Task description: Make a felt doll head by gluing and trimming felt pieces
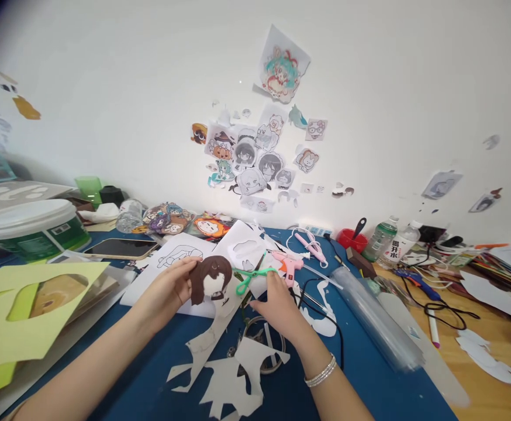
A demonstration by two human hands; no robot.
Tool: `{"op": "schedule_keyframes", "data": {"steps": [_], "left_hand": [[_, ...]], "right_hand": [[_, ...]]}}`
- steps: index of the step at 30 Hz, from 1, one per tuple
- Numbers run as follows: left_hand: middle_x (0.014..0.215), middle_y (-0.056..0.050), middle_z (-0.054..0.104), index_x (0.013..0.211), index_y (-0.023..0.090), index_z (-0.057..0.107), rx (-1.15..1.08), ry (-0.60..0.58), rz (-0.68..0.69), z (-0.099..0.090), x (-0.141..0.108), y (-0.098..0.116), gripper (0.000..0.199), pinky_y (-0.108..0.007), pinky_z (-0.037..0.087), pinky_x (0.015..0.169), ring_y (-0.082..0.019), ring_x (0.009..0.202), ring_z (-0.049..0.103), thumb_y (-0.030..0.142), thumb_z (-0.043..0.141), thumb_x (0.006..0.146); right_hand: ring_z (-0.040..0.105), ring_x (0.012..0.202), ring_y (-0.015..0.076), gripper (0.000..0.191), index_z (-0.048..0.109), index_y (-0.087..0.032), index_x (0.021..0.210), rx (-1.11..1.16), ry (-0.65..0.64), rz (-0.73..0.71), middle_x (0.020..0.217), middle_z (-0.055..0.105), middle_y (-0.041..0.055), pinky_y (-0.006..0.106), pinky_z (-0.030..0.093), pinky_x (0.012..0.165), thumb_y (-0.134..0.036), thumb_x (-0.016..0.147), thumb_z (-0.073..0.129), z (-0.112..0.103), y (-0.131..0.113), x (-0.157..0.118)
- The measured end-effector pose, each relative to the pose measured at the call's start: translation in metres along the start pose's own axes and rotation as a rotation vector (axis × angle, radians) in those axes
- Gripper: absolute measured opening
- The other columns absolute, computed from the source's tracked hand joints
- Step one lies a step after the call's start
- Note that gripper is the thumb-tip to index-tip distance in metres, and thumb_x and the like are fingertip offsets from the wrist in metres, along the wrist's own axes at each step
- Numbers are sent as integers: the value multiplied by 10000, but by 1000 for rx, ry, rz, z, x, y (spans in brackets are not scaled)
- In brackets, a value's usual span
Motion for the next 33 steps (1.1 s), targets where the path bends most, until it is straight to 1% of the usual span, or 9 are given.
{"op": "schedule_keyframes", "data": {"steps": [4,7,10,13,17,20,24,29,33], "left_hand": [[717,-27,688,814,144,633,-8,6,9,-1,1,1,102,-161,505,545,-91,587,628,100,545,786],[756,-39,705,873,147,631,-3,0,5,0,-1,2,138,-172,512,566,-98,614,641,90,534,793],[834,-56,721,960,150,627,10,-47,-28,6,-5,-1,194,-183,518,616,-107,671,657,90,545,795],[970,-78,714,1027,150,624,-1,-153,-70,16,-9,-8,250,-205,513,739,-134,824,663,119,585,782],[1027,-82,699,1059,164,625,55,-328,-86,29,-15,-16,282,-243,479,844,-173,972,627,269,606,797],[926,-88,717,946,149,658,287,-399,-120,30,-17,-26,309,-282,498,793,-193,878,655,409,579,798],[783,-56,714,769,144,652,490,-383,-157,26,-16,-33,278,-269,514,680,-165,685,665,414,675,705],[707,-5,685,834,160,644,461,-398,-95,28,-15,-29,285,-274,513,699,-139,641,644,344,739,639],[636,-1,665,897,161,603,567,-441,-104,26,-14,-29,362,-326,521,654,-167,580,639,351,737,620]], "right_hand": [[571,1017,273,321,613,-157,1036,-81,35,-67,1096,635,119,369,434,847,-118,728,531,2,0,4],[552,1052,261,274,652,-162,972,-64,129,-111,1077,652,109,380,393,908,-129,803,438,-5,-11,2],[607,875,228,266,648,-164,964,214,149,-138,963,679,93,333,457,774,-295,849,448,-10,-25,-6],[589,676,183,300,630,-160,879,554,7,-133,757,655,51,276,452,606,-404,839,459,-4,-38,-12],[508,547,144,293,526,-178,645,682,-32,-80,540,518,-20,254,397,554,-413,815,481,-2,-41,-15],[490,536,142,301,517,-183,653,753,21,-3,526,500,-32,255,383,551,-448,794,501,-5,-35,-12],[472,526,144,353,515,-183,641,848,82,41,516,485,-33,258,369,535,-516,756,534,-8,-30,-9],[439,497,125,361,545,-175,663,978,70,92,503,490,-37,249,353,517,-528,736,576,3,-21,-7],[443,521,110,335,565,-165,658,1141,45,96,552,504,-32,233,367,521,-490,715,623,5,-20,-5]]}}
Point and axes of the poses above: each hand's wrist, its own x-axis towards the middle knuckle, its own z-axis out of the palm, y = z × x, the point moved 6 cm from there along x, towards the middle knuckle
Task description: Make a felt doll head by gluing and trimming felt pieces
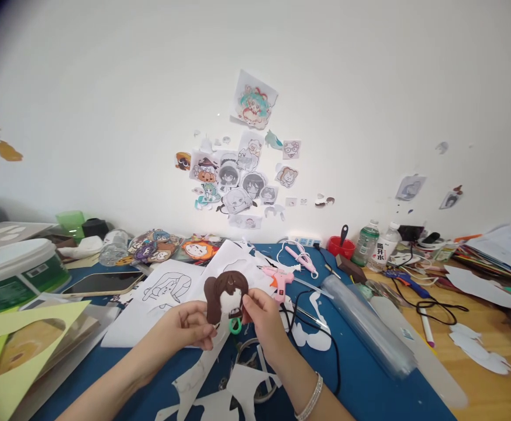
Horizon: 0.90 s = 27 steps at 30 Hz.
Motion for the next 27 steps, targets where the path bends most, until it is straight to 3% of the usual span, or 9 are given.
{"op": "schedule_keyframes", "data": {"steps": [2,4,6,8,11,14,18,23,27], "left_hand": [[722,-25,678,1037,179,559,103,-4,70,-4,0,3,469,-339,518,640,-196,643,646,333,721,626],[992,-80,666,1207,229,469,266,58,230,-9,-2,13,616,-352,506,708,-236,867,630,282,702,639],[1264,-87,541,1289,294,404,421,149,406,-12,-7,24,696,-381,459,850,-262,1119,509,236,682,654],[1349,-64,472,1252,316,468,497,200,520,-9,-14,33,628,-408,372,968,-275,1227,407,212,666,666],[1204,-78,591,948,274,659,503,168,585,1,-21,41,292,-392,359,968,-294,1157,467,208,668,664],[851,-60,672,699,233,641,495,199,517,2,-20,42,45,-330,439,788,-250,869,580,268,661,679],[557,21,532,599,201,580,367,288,329,-8,-11,34,199,-245,391,541,-160,578,503,372,640,683],[579,21,559,658,177,595,144,264,189,-11,-10,27,275,-235,410,537,-151,584,522,440,677,654],[663,2,619,743,169,620,-50,230,142,-4,-12,20,276,-240,463,576,-159,646,567,424,690,666]], "right_hand": [[456,549,112,311,584,-158,686,134,-37,58,599,521,-18,226,378,513,-464,716,627,3,-1,-1],[458,545,109,286,598,-146,716,243,-101,164,616,527,-9,219,377,492,-432,723,617,9,-1,-4],[441,505,96,269,593,-138,706,285,-184,278,588,515,-12,212,369,471,-406,726,608,17,1,-10],[401,452,79,259,572,-145,683,258,-282,344,540,486,-31,199,346,438,-399,731,599,26,3,-17],[333,383,62,256,539,-164,653,133,-429,364,479,463,-52,184,262,381,-393,768,550,37,6,-26],[331,363,62,230,531,-176,635,-104,-432,270,451,506,-45,187,218,382,-346,789,519,36,6,-27],[394,417,91,312,512,-190,621,-270,-253,9,462,506,-41,207,284,435,-407,835,448,23,-10,-17],[412,480,102,411,502,-188,595,-298,-264,-140,512,512,-24,230,343,510,-484,867,411,19,-30,-17],[422,465,95,353,507,-179,614,-214,-217,-80,530,549,-23,221,348,496,-463,824,504,23,-29,-20]]}}
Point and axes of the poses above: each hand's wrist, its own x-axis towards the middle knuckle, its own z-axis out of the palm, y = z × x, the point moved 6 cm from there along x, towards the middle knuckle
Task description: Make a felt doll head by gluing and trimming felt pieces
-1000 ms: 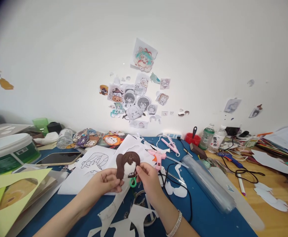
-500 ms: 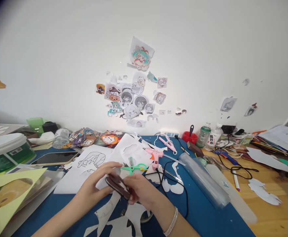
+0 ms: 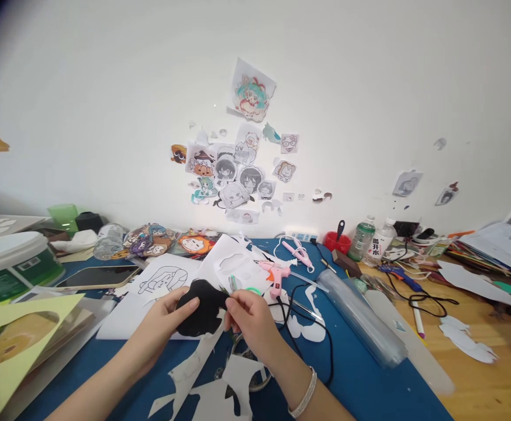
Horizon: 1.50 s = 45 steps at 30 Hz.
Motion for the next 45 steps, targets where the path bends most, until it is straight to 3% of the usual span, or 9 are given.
{"op": "schedule_keyframes", "data": {"steps": [5,9,14,17,22,27,36,39,45], "left_hand": [[702,-45,649,836,137,627,-141,20,-85,9,-2,-13,373,-321,517,589,-197,643,602,408,742,607],[639,-43,653,816,134,622,-144,65,-64,8,-4,-4,337,-290,488,529,-177,563,589,406,714,641],[520,-29,641,758,146,613,-89,171,-86,-4,-6,5,326,-264,459,520,-160,500,557,416,723,612],[522,-44,652,773,143,609,-51,187,-77,-8,-3,4,337,-261,438,507,-160,496,537,433,703,628],[515,-38,651,778,145,600,-40,223,-42,-12,1,1,322,-268,437,530,-161,507,529,414,705,638],[490,-38,630,674,150,601,-71,179,33,-9,0,4,304,-285,416,517,-173,479,531,429,711,619],[531,-27,596,686,156,591,-259,-14,97,-4,-14,13,296,-257,378,496,-145,512,514,420,715,638],[533,-28,588,677,161,607,-286,-16,118,-5,-19,16,296,-264,388,508,-142,517,504,430,723,631],[749,-75,684,650,247,696,-167,-69,448,-14,-24,39,169,-343,459,643,-232,724,588,390,764,595]], "right_hand": [[466,459,103,357,511,-176,650,224,0,108,554,584,-6,224,375,491,-506,788,521,15,14,0],[488,483,117,323,557,-172,661,-170,27,-1,571,598,6,228,366,493,-426,837,461,3,12,4],[547,662,169,216,616,-175,741,-919,300,-72,700,637,30,264,376,608,-281,838,454,-48,6,13],[553,800,212,110,629,-166,804,-999,301,-64,817,653,61,289,393,692,-207,759,537,-62,10,18],[547,890,222,189,628,-183,925,-1013,164,-123,893,652,57,295,403,758,-256,760,570,-33,24,17],[527,891,286,216,617,-169,918,-1299,139,-71,920,613,97,374,401,751,-233,713,593,-7,43,18],[631,859,256,347,618,-150,980,-1305,46,103,954,648,122,317,456,675,4,751,408,-21,46,27],[653,864,215,400,503,-183,1168,-1064,112,-72,958,675,88,291,489,692,-52,806,391,-27,29,20],[603,947,227,328,476,-242,1136,-973,356,-934,966,656,74,365,471,829,-125,830,454,-14,-21,-30]]}}
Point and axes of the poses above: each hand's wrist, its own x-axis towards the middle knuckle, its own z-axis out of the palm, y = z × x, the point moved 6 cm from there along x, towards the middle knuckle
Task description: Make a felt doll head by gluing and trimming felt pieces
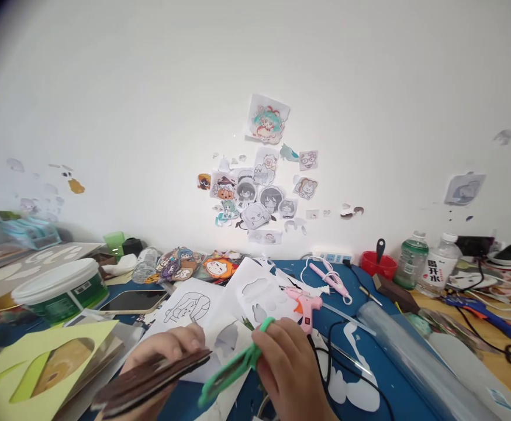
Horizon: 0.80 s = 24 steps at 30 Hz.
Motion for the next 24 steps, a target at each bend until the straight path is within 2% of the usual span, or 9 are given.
{"op": "schedule_keyframes", "data": {"steps": [2,5,8,10,12,15,18,21,24], "left_hand": [[736,-83,701,657,278,728,34,-109,94,3,3,7,179,-382,463,699,-248,744,596,455,727,627],[695,-85,704,660,286,746,43,-168,95,7,4,10,228,-381,469,663,-231,668,592,508,699,636],[629,-69,680,584,253,713,33,-110,-12,12,0,7,186,-343,467,575,-211,595,582,431,765,579],[623,-48,670,599,228,691,10,-4,-129,13,-7,0,211,-304,448,535,-186,554,569,404,792,539],[578,-33,650,617,188,675,8,107,-255,12,-14,-8,272,-275,431,541,-161,532,554,428,782,548],[474,-16,588,535,142,613,60,133,-291,12,-15,-11,333,-252,410,546,-136,497,516,441,737,612],[443,-3,561,508,147,563,122,128,-281,11,-9,-9,323,-236,388,513,-120,463,484,393,704,662],[426,8,553,530,153,551,143,165,-343,9,-8,-9,292,-229,380,498,-113,442,474,365,690,676],[406,13,545,526,155,542,142,201,-395,8,-9,-10,280,-229,376,477,-107,412,462,348,696,659]], "right_hand": [[601,909,228,321,491,-227,1119,-62,91,-64,915,656,73,392,447,867,-135,813,510,-7,-11,-2],[601,838,223,256,522,-203,1042,-124,154,-59,825,650,74,401,430,871,-150,794,555,-12,-19,1],[603,767,204,183,537,-195,994,-127,135,-96,756,651,61,386,437,843,-157,817,509,-13,-26,9],[608,723,195,191,540,-177,1009,-81,94,-130,729,655,56,359,464,776,-159,837,458,-11,-30,14],[609,667,196,216,535,-153,1041,21,39,-106,715,658,62,329,487,661,-203,846,457,-7,-33,18],[609,602,189,280,534,-165,1067,252,-42,43,727,664,63,287,482,535,-307,828,502,2,-34,17],[644,692,206,316,571,-234,1058,459,-171,348,830,671,58,273,511,559,-364,771,576,14,-26,5],[644,737,211,357,604,-264,1041,628,-414,627,858,657,46,266,522,564,-312,694,675,27,-20,-10],[623,681,193,337,604,-242,1035,798,-527,724,779,639,33,264,504,535,-251,703,664,31,-20,-14]]}}
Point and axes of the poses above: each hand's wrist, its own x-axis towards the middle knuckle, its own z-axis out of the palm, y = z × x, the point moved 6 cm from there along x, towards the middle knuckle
